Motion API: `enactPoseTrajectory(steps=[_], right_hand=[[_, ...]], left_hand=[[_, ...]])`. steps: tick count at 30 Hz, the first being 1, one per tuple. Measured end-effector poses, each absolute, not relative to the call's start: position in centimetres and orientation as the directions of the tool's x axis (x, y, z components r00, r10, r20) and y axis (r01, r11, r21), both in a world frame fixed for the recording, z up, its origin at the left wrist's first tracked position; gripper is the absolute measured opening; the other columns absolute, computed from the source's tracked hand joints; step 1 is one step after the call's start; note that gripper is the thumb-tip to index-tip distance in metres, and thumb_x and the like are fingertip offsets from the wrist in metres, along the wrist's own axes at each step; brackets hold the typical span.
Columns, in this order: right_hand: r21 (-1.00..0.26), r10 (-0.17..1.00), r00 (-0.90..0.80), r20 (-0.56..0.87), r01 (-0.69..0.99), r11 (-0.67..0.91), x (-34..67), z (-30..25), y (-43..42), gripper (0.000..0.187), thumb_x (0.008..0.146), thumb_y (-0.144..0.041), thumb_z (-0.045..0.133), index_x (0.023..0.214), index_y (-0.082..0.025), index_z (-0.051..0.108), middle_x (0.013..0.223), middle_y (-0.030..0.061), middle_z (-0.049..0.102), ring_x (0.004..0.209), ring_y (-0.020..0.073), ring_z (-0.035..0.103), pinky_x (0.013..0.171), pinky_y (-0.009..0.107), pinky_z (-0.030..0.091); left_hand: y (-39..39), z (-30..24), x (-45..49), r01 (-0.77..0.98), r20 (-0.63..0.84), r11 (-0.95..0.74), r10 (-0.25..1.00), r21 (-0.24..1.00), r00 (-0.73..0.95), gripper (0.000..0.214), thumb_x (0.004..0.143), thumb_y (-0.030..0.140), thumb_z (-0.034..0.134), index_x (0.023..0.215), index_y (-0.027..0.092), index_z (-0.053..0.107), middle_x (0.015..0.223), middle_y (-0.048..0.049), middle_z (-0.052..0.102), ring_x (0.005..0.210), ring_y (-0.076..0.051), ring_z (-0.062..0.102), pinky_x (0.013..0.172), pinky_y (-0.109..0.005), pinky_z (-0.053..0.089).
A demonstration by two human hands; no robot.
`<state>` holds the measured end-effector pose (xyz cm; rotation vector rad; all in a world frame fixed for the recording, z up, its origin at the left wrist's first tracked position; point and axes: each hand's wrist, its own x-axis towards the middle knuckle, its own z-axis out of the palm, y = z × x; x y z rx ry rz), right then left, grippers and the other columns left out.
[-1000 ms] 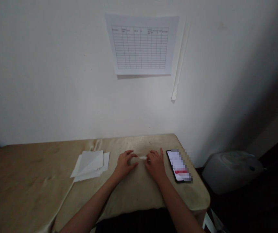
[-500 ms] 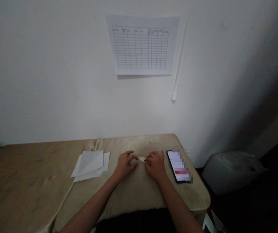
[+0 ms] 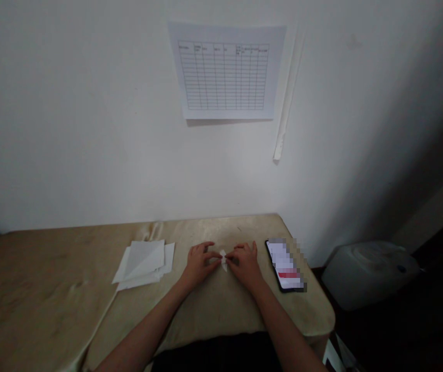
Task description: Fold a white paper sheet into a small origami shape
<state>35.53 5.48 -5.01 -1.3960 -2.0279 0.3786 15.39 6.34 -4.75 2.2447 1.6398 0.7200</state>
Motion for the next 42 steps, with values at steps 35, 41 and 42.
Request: enactPoseTrajectory(steps=[35,41,42], right_hand=[[-0.549,0.939,-0.138,0.316,0.780,0.299,35.3,-6.3,6.1,0.020,0.082,-0.032,0.074,0.101,-0.036,0.078,0.107,0.0049,0.070,0.114,0.0287,0.055,0.112,0.052,0.026],[-0.561,0.945,-0.134,0.297,0.776,0.286,35.3,-6.1,6.1,0.019,0.082,-0.032,0.074,0.101,-0.036,0.079,0.108,0.0048,0.070,0.114,0.0287,0.055,0.112,0.051,0.025],[-0.563,0.948,-0.134,0.287,0.778,0.280,35.3,-6.1,6.0,0.020,0.083,-0.032,0.074,0.102,-0.036,0.079,0.109,0.0048,0.070,0.115,0.0286,0.054,0.113,0.051,0.024]], left_hand=[[6.2,-4.7,16.0,0.828,0.186,-0.263,0.963,0.495,0.194,0.026,0.082,0.036,0.075,0.107,0.034,0.074,0.138,-0.0024,0.060,0.132,-0.031,0.047,0.119,-0.064,0.011],[6.1,-4.5,16.1,0.817,0.182,-0.259,0.964,0.516,0.191,0.024,0.081,0.032,0.075,0.105,0.035,0.074,0.140,-0.0018,0.058,0.134,-0.030,0.047,0.119,-0.065,0.010],[6.0,-4.5,16.2,0.814,0.187,-0.260,0.964,0.520,0.188,0.024,0.081,0.032,0.075,0.105,0.035,0.073,0.139,-0.0019,0.058,0.134,-0.029,0.046,0.119,-0.065,0.010]])
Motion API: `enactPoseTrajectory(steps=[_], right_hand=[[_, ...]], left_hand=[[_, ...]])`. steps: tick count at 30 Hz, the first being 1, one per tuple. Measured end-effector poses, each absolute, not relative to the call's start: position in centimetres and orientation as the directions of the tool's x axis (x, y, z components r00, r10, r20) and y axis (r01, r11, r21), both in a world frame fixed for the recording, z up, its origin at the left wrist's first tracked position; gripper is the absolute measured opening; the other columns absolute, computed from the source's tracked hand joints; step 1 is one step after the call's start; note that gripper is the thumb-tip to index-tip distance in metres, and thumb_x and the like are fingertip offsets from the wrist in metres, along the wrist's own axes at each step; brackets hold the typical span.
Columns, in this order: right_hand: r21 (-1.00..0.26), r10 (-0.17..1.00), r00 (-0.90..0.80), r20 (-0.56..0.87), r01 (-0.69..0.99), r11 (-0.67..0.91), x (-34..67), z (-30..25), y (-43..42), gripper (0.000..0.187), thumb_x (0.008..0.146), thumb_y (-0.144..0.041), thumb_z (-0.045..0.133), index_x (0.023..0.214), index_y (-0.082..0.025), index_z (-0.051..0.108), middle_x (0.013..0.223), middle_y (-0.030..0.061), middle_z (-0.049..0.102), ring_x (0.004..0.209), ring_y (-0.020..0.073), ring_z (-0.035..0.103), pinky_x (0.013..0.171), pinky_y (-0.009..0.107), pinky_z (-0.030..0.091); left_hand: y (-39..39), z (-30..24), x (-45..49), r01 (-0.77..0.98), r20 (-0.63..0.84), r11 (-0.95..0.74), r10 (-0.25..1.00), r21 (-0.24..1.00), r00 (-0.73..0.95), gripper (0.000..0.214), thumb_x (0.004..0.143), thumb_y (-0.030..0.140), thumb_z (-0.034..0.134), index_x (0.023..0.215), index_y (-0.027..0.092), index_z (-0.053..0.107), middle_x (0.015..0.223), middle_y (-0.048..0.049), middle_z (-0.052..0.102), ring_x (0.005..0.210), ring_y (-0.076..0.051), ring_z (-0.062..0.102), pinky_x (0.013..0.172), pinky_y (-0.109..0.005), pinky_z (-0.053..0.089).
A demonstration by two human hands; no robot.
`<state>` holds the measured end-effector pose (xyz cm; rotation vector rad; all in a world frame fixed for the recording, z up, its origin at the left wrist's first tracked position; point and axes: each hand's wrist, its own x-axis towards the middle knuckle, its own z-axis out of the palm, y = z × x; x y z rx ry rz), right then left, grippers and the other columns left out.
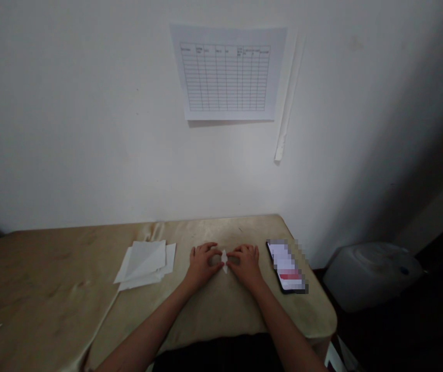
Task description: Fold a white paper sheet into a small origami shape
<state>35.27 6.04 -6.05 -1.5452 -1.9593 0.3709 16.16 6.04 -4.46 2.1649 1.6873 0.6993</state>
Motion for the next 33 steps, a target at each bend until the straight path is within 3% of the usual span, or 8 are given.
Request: enactPoseTrajectory(steps=[11,19,26,33], right_hand=[[-0.570,0.963,-0.124,0.239,0.785,0.242,35.15,-5.66,5.96,0.024,0.084,-0.033,0.072,0.107,-0.035,0.077,0.112,0.0046,0.069,0.117,0.0262,0.054,0.114,0.048,0.023],[-0.577,0.949,-0.142,0.282,0.765,0.286,34.95,-5.35,5.73,0.012,0.085,-0.027,0.068,0.088,-0.032,0.078,0.107,0.0020,0.071,0.113,0.0254,0.056,0.114,0.052,0.023],[-0.545,0.901,-0.223,0.373,0.733,0.407,35.14,-5.50,5.85,0.013,0.087,-0.026,0.067,0.089,-0.033,0.077,0.112,0.0002,0.074,0.116,0.0258,0.058,0.117,0.062,0.011],[-0.512,0.851,-0.303,0.429,0.694,0.506,35.45,-5.28,5.65,0.018,0.088,-0.021,0.064,0.091,-0.033,0.077,0.101,-0.0011,0.078,0.122,0.0269,0.058,0.119,0.065,0.003]], left_hand=[[6.09,-4.55,16.11,0.797,0.196,-0.268,0.962,0.541,0.190,0.014,0.082,0.031,0.074,0.096,0.031,0.075,0.137,-0.0015,0.059,0.133,-0.028,0.047,0.119,-0.064,0.007],[5.99,-4.08,16.23,0.796,0.180,-0.260,0.965,0.546,0.192,0.007,0.083,0.027,0.073,0.088,0.032,0.077,0.137,0.0005,0.060,0.133,-0.026,0.047,0.120,-0.064,0.008],[5.94,-4.36,16.16,0.788,0.215,-0.297,0.953,0.539,0.212,0.007,0.084,0.028,0.073,0.086,0.032,0.078,0.135,-0.0006,0.061,0.131,-0.028,0.048,0.119,-0.065,0.010],[5.77,-4.56,15.90,0.797,0.269,-0.361,0.928,0.484,0.257,0.008,0.082,0.027,0.076,0.087,0.032,0.079,0.133,-0.0018,0.062,0.130,-0.030,0.048,0.118,-0.066,0.010]])
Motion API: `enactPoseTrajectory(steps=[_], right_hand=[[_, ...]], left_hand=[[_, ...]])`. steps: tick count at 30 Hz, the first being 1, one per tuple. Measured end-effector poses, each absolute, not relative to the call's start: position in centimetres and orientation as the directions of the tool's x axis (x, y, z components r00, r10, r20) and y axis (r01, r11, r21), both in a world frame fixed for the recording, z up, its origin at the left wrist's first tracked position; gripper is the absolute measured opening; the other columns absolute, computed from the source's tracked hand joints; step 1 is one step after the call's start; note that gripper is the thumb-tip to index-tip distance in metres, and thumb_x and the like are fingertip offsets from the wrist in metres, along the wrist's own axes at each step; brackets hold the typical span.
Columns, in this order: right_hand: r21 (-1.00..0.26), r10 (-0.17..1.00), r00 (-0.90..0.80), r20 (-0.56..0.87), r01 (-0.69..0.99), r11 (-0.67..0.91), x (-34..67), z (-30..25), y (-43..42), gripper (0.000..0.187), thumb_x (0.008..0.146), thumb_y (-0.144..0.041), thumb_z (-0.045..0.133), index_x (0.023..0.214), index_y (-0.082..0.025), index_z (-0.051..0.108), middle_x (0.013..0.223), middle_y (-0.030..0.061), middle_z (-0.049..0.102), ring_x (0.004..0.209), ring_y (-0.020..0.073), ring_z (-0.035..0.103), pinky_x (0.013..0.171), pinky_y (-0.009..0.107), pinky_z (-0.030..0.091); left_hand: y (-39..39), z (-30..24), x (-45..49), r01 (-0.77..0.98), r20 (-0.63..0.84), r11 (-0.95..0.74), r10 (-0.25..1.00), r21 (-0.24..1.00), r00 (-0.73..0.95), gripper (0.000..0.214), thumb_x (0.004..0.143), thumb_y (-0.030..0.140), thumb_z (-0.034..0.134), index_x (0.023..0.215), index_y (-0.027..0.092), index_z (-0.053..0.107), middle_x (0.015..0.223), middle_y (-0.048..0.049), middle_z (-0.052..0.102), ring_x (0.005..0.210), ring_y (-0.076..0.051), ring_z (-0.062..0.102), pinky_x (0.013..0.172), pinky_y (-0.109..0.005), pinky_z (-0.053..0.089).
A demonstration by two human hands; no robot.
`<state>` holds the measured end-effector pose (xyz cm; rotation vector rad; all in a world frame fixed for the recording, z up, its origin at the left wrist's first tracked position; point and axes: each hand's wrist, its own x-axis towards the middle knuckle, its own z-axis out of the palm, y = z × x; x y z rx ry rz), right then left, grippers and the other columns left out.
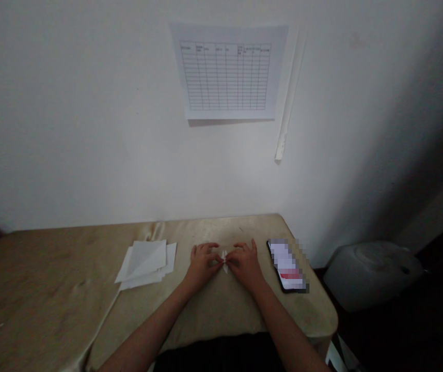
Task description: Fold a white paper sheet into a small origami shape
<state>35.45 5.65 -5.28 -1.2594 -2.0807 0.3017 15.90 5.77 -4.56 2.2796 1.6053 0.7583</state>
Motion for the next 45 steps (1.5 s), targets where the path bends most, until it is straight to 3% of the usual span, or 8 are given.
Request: enactPoseTrajectory(steps=[13,19,35,45], right_hand=[[-0.445,0.798,-0.357,0.485,0.685,0.577,35.9,-5.3,5.6,0.025,0.088,-0.015,0.062,0.093,-0.035,0.077,0.094,-0.0023,0.079,0.125,0.0265,0.059,0.119,0.069,-0.002],[-0.397,0.808,-0.395,0.438,0.721,0.568,36.0,-4.8,5.5,0.026,0.088,-0.017,0.063,0.095,-0.037,0.077,0.099,-0.0028,0.079,0.130,0.0272,0.055,0.118,0.070,-0.007],[-0.447,0.864,-0.367,0.344,0.745,0.495,35.9,-4.4,5.6,0.031,0.089,-0.016,0.059,0.093,-0.039,0.078,0.103,-0.0039,0.078,0.139,0.0286,0.047,0.115,0.073,-0.013],[-0.410,0.857,-0.368,0.360,0.763,0.499,35.9,-4.4,5.6,0.030,0.089,-0.016,0.060,0.094,-0.040,0.078,0.102,-0.0038,0.079,0.137,0.0291,0.049,0.114,0.075,-0.012]], left_hand=[[5.6,-4.8,16.0,0.788,0.368,-0.443,0.882,0.429,0.295,0.009,0.081,0.024,0.076,0.087,0.030,0.078,0.127,-0.0038,0.064,0.127,-0.029,0.051,0.119,-0.067,0.013],[5.3,-4.4,16.0,0.789,0.356,-0.442,0.884,0.427,0.303,0.011,0.081,0.024,0.076,0.089,0.030,0.079,0.131,-0.0059,0.063,0.128,-0.030,0.052,0.119,-0.067,0.012],[5.2,-3.9,16.3,0.803,0.349,-0.470,0.869,0.366,0.350,0.008,0.080,0.024,0.077,0.084,0.030,0.080,0.138,-0.0076,0.059,0.131,-0.031,0.050,0.119,-0.068,0.010],[4.9,-3.6,16.2,0.821,0.355,-0.482,0.858,0.305,0.372,0.008,0.084,0.027,0.074,0.087,0.031,0.080,0.139,-0.0073,0.059,0.129,-0.030,0.051,0.119,-0.070,0.007]])
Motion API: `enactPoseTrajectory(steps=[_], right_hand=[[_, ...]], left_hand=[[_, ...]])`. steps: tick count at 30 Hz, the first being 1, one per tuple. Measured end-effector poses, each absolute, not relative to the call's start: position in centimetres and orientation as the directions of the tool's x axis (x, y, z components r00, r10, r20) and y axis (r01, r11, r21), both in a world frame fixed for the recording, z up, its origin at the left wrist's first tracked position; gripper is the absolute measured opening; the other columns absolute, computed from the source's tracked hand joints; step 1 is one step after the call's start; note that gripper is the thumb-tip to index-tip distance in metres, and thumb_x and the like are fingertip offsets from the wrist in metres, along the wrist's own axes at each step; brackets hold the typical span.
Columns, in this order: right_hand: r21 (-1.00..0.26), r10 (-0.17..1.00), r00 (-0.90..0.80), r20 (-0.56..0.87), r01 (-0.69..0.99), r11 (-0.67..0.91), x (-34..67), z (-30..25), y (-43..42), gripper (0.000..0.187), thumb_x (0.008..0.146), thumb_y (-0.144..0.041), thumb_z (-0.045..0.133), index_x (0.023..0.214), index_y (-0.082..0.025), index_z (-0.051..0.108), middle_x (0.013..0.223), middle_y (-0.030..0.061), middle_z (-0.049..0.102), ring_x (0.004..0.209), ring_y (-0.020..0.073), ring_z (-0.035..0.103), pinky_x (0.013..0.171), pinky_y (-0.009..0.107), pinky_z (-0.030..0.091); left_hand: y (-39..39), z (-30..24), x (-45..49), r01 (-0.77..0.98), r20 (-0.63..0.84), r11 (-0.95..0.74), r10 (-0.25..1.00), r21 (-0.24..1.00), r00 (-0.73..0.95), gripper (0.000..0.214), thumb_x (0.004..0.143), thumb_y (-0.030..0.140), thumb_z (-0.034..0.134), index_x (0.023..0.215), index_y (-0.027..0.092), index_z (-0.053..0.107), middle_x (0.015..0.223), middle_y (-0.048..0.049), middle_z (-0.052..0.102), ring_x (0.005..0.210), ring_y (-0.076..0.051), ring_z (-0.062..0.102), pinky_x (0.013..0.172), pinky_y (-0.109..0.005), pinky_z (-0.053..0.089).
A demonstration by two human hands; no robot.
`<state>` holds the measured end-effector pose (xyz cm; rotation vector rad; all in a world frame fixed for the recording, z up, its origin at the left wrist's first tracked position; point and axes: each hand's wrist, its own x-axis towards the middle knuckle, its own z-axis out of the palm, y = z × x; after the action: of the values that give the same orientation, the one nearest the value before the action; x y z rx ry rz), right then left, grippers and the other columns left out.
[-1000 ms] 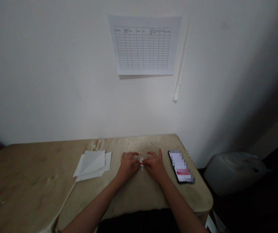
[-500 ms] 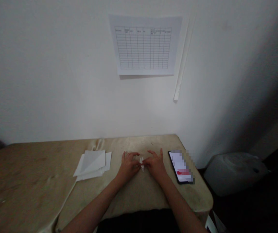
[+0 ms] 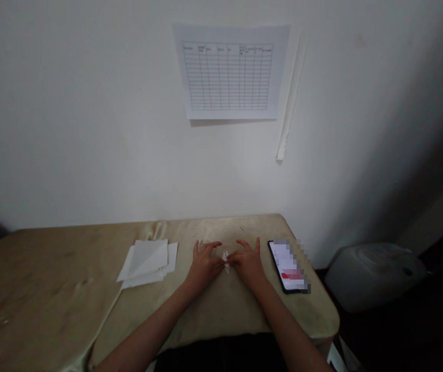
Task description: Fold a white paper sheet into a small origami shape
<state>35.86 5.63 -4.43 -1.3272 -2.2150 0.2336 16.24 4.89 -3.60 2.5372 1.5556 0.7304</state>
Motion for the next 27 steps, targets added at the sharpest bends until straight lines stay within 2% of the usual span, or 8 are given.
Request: enactPoseTrajectory(steps=[9,13,18,21,27], right_hand=[[-0.333,0.840,-0.433,0.328,0.779,0.531,36.4,-3.7,5.5,0.023,0.090,-0.025,0.064,0.097,-0.043,0.077,0.111,-0.0039,0.075,0.138,0.0293,0.045,0.115,0.073,-0.012],[-0.361,0.868,-0.413,0.275,0.793,0.491,36.9,-3.7,5.3,0.022,0.089,-0.029,0.064,0.101,-0.043,0.077,0.119,-0.0005,0.070,0.137,0.0305,0.043,0.116,0.073,-0.002],[-0.414,0.901,-0.344,0.264,0.804,0.427,36.6,-4.3,5.4,0.018,0.091,-0.041,0.062,0.091,-0.035,0.079,0.117,0.0037,0.067,0.138,0.0319,0.041,0.117,0.073,0.004],[-0.435,0.911,-0.326,0.252,0.803,0.407,36.4,-4.6,5.6,0.014,0.089,-0.042,0.067,0.089,-0.035,0.079,0.118,0.0042,0.066,0.138,0.0332,0.040,0.116,0.074,0.005],[-0.467,0.915,-0.319,0.249,0.788,0.402,36.2,-4.8,5.6,0.009,0.086,-0.038,0.070,0.090,-0.034,0.077,0.119,0.0038,0.064,0.136,0.0321,0.042,0.115,0.072,0.008]], left_hand=[[4.5,-3.4,16.3,0.848,0.344,-0.461,0.865,0.260,0.365,0.009,0.085,0.030,0.074,0.092,0.034,0.080,0.143,-0.0061,0.057,0.130,-0.032,0.050,0.117,-0.073,0.004],[4.6,-3.7,15.6,0.832,0.304,-0.458,0.878,0.314,0.369,0.012,0.083,0.036,0.077,0.094,0.036,0.080,0.146,-0.0053,0.055,0.132,-0.033,0.049,0.115,-0.075,0.004],[4.9,-3.7,15.2,0.817,0.222,-0.411,0.911,0.405,0.348,0.013,0.087,0.044,0.071,0.091,0.036,0.080,0.150,-0.0021,0.052,0.136,-0.034,0.044,0.115,-0.075,0.001],[4.9,-3.5,15.4,0.824,0.198,-0.376,0.926,0.425,0.320,0.015,0.089,0.043,0.069,0.088,0.034,0.081,0.150,-0.0025,0.052,0.136,-0.033,0.045,0.115,-0.075,0.002],[4.8,-3.5,15.9,0.832,0.206,-0.357,0.933,0.425,0.295,0.005,0.084,0.035,0.075,0.087,0.034,0.079,0.148,-0.0008,0.053,0.135,-0.033,0.046,0.115,-0.075,0.002]])
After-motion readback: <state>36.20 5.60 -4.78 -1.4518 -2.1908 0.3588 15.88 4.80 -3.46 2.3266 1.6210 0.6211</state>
